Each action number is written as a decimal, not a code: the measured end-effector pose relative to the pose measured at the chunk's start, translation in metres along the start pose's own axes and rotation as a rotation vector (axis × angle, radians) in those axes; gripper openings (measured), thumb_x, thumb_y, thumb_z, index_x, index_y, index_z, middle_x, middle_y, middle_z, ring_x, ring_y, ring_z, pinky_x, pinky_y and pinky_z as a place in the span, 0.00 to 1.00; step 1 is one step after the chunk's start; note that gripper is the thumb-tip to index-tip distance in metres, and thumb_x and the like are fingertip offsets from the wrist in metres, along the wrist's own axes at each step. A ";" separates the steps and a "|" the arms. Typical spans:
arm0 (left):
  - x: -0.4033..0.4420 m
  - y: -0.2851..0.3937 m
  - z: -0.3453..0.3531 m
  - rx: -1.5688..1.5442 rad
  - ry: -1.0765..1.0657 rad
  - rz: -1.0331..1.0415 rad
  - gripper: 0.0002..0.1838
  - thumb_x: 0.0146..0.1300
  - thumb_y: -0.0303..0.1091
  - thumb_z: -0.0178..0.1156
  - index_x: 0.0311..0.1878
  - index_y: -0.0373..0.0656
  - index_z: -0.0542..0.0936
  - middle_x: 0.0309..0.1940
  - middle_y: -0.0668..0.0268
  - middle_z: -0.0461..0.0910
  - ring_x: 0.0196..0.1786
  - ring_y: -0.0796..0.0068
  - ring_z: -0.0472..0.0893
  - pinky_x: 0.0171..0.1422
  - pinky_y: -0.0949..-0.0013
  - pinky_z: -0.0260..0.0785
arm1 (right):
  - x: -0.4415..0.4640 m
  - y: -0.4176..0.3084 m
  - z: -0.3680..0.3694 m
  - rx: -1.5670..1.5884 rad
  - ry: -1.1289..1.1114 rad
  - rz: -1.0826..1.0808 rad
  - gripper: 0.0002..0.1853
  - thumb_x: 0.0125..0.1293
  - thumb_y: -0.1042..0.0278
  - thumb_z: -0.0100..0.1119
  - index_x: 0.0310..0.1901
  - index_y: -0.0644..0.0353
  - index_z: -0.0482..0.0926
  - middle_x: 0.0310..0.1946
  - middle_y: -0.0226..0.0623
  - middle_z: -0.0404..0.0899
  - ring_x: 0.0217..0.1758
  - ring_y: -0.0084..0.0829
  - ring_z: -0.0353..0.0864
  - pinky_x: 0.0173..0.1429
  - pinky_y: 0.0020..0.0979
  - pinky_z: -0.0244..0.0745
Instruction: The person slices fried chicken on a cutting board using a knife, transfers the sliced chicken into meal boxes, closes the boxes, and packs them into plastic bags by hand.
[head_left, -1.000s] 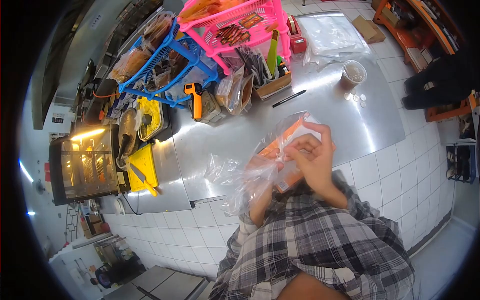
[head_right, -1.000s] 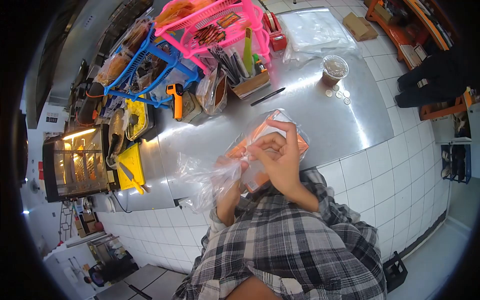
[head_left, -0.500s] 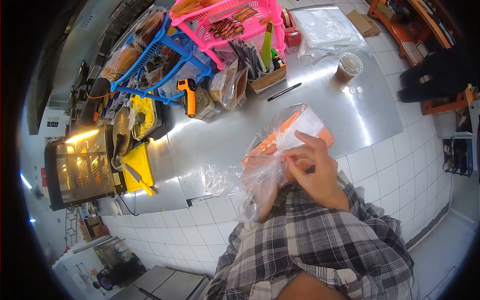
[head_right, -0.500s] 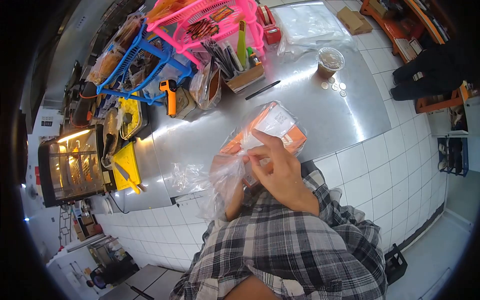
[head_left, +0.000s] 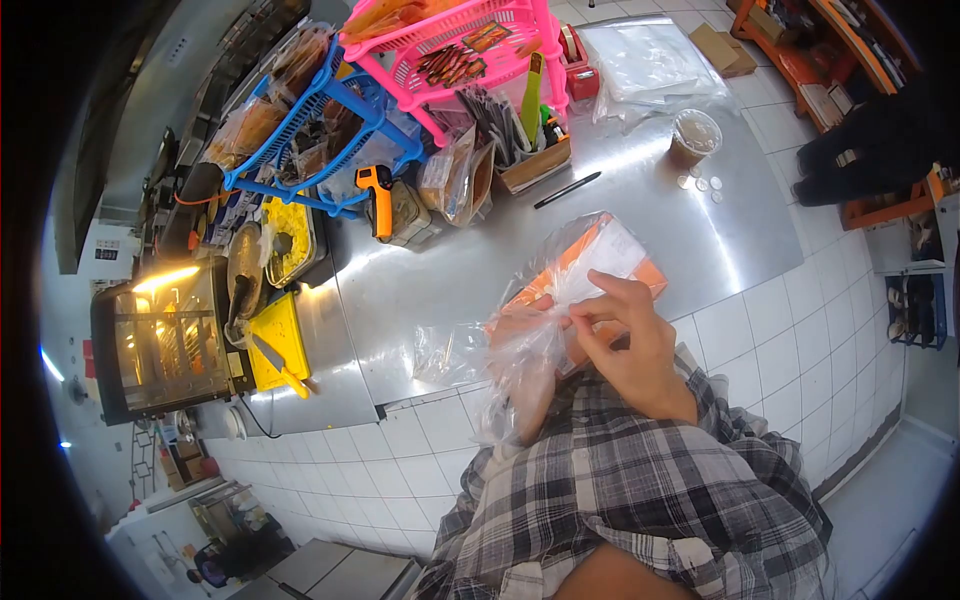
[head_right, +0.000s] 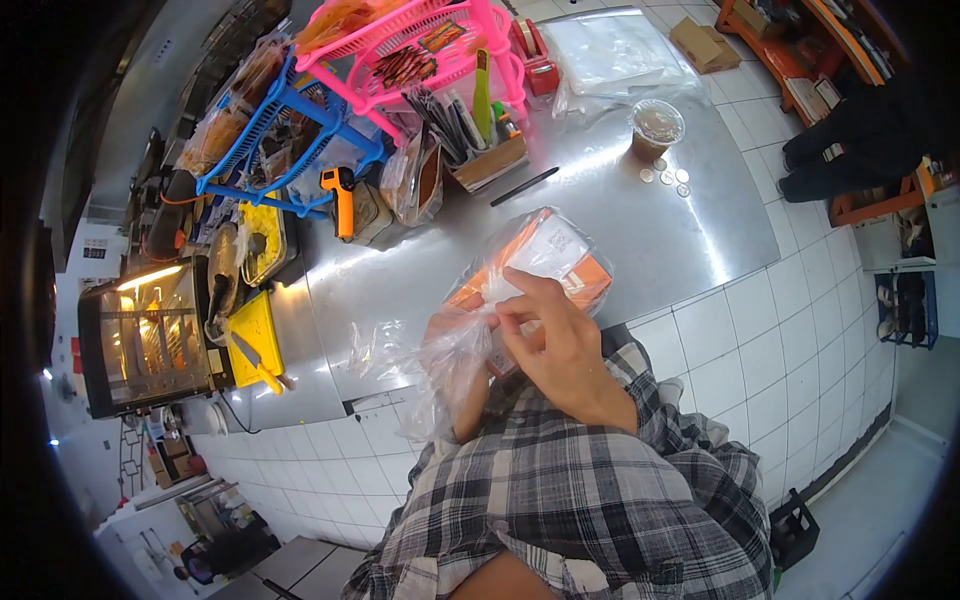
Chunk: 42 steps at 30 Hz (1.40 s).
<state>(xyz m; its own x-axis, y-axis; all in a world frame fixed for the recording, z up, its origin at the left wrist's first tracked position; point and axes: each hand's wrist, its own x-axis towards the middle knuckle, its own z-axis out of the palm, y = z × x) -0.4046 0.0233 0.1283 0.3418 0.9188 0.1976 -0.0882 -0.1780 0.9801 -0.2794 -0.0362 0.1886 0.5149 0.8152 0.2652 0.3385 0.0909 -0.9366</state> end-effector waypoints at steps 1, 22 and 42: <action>-0.002 -0.001 0.000 -0.026 0.023 -0.036 0.13 0.60 0.26 0.65 0.47 0.36 0.77 0.41 0.56 0.82 0.50 0.66 0.80 0.55 0.68 0.73 | 0.001 -0.002 -0.001 0.000 -0.003 0.003 0.26 0.58 0.84 0.63 0.59 0.60 0.70 0.36 0.37 0.84 0.36 0.29 0.86 0.31 0.25 0.81; 0.003 0.001 0.001 0.052 0.034 0.008 0.12 0.58 0.27 0.68 0.41 0.37 0.75 0.39 0.59 0.80 0.48 0.66 0.80 0.55 0.65 0.73 | 0.008 0.005 -0.003 -0.025 -0.082 0.044 0.24 0.61 0.82 0.63 0.58 0.61 0.68 0.36 0.37 0.85 0.40 0.28 0.88 0.32 0.22 0.80; 0.025 0.035 -0.015 0.357 -0.242 0.084 0.10 0.47 0.23 0.70 0.31 0.38 0.78 0.37 0.59 0.80 0.38 0.68 0.82 0.44 0.71 0.75 | 0.053 0.045 -0.014 0.577 -0.486 0.308 0.31 0.57 0.84 0.64 0.62 0.61 0.63 0.30 0.31 0.78 0.38 0.25 0.82 0.49 0.27 0.76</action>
<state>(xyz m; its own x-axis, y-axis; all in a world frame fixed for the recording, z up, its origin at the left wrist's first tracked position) -0.4134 0.0449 0.1672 0.5601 0.7945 0.2347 0.1894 -0.3986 0.8973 -0.2265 0.0031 0.1640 0.0750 0.9968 -0.0280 -0.2896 -0.0051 -0.9571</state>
